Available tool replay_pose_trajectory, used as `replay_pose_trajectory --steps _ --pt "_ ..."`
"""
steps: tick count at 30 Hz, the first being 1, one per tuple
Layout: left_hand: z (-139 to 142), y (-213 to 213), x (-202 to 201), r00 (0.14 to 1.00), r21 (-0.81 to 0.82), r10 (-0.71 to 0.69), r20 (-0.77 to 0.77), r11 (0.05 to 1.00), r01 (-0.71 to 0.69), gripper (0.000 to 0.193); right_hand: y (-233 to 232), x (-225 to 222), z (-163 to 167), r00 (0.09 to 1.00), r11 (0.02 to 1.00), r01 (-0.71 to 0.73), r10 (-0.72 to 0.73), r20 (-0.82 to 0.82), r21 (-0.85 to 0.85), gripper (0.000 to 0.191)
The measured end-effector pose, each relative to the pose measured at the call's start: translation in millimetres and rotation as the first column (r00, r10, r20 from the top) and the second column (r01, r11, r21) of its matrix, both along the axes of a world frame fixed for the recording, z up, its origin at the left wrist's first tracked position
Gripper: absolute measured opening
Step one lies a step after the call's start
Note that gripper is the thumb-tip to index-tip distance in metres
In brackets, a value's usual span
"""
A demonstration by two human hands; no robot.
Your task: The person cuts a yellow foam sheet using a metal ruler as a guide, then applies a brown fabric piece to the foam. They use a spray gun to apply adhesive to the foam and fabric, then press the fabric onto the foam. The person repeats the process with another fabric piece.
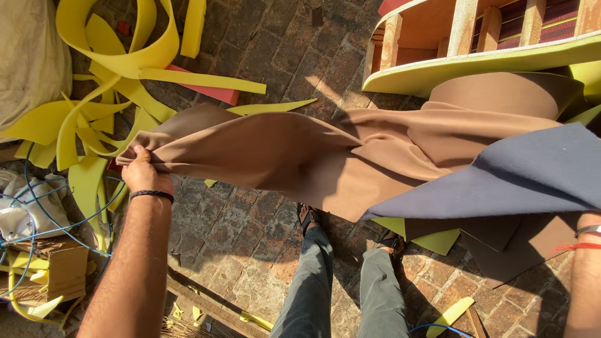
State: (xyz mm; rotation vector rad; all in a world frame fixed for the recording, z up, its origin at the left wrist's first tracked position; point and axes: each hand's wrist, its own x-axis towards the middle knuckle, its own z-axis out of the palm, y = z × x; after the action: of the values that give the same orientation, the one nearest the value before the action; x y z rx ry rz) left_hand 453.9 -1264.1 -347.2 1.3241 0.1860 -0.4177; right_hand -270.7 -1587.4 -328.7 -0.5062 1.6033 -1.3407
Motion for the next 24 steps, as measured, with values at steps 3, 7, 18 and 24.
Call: replay_pose_trajectory --steps 3,7,18,24 --pt "-4 -24 -33 0.988 0.107 -0.144 -0.052 0.983 0.149 0.017 38 52 20 0.985 0.985 -0.173 0.173 -0.020 0.013 0.019" --pt "-11 -83 -141 0.891 0.111 -0.385 -0.240 0.901 0.419 0.018 105 168 -2 0.885 0.872 -0.464 0.448 0.132 0.157 0.015" --pt "16 -128 -235 -0.161 0.454 -0.987 0.022 -0.133 0.881 0.062 167 285 -41 0.178 0.195 -0.981 0.869 0.463 0.011 0.045" --pt "-48 -109 -207 0.412 0.678 -0.910 0.053 0.336 0.654 0.037 123 233 -60 0.390 0.287 -0.863 0.902 0.186 0.415 0.050"
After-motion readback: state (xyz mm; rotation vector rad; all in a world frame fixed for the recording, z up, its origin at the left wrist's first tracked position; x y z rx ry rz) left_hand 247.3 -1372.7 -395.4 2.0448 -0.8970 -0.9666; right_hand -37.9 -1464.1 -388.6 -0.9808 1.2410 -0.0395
